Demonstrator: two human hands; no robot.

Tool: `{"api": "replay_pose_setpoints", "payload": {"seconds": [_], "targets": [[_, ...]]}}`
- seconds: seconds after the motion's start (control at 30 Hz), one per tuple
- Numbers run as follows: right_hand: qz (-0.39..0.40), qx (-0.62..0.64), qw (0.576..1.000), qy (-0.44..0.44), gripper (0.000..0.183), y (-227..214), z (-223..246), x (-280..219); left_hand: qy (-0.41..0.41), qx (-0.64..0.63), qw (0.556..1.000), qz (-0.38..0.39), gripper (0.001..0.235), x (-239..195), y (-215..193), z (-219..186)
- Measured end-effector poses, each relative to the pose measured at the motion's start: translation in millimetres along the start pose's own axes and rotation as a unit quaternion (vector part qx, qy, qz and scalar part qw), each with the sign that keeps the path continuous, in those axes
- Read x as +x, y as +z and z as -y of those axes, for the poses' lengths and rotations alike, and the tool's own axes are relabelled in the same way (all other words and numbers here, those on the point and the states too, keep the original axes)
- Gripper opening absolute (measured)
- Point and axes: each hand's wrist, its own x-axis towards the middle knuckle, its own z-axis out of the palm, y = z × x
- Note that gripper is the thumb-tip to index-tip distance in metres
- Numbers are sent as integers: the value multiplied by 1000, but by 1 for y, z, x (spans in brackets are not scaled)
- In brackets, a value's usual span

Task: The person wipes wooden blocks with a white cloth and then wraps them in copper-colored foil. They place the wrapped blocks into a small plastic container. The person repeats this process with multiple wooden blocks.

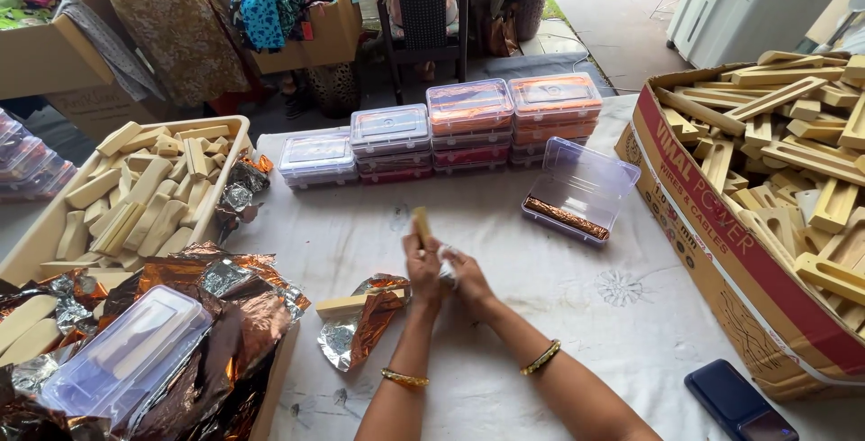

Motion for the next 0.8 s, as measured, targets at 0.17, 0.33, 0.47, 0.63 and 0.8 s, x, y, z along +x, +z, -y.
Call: {"api": "replay_pose_setpoints", "payload": {"seconds": [0.17,0.33,0.47,0.63,0.8], "targets": [[78,-159,968,-179,47,24,8,-16,3,-77,990,-119,53,22,-25,51],[-45,-67,984,-158,49,8,50,-16,147,62,987,-25,48,-3,14,49],[-97,12,956,-278,48,-16,88,-21,23,171,978,116,50,-39,47,-20],[-19,193,960,-201,51,-14,83,-25,-65,230,958,160,51,-26,36,-1],[67,-49,969,-234,48,12,6,-2,28,-15,996,-86,43,16,-19,36]]}}
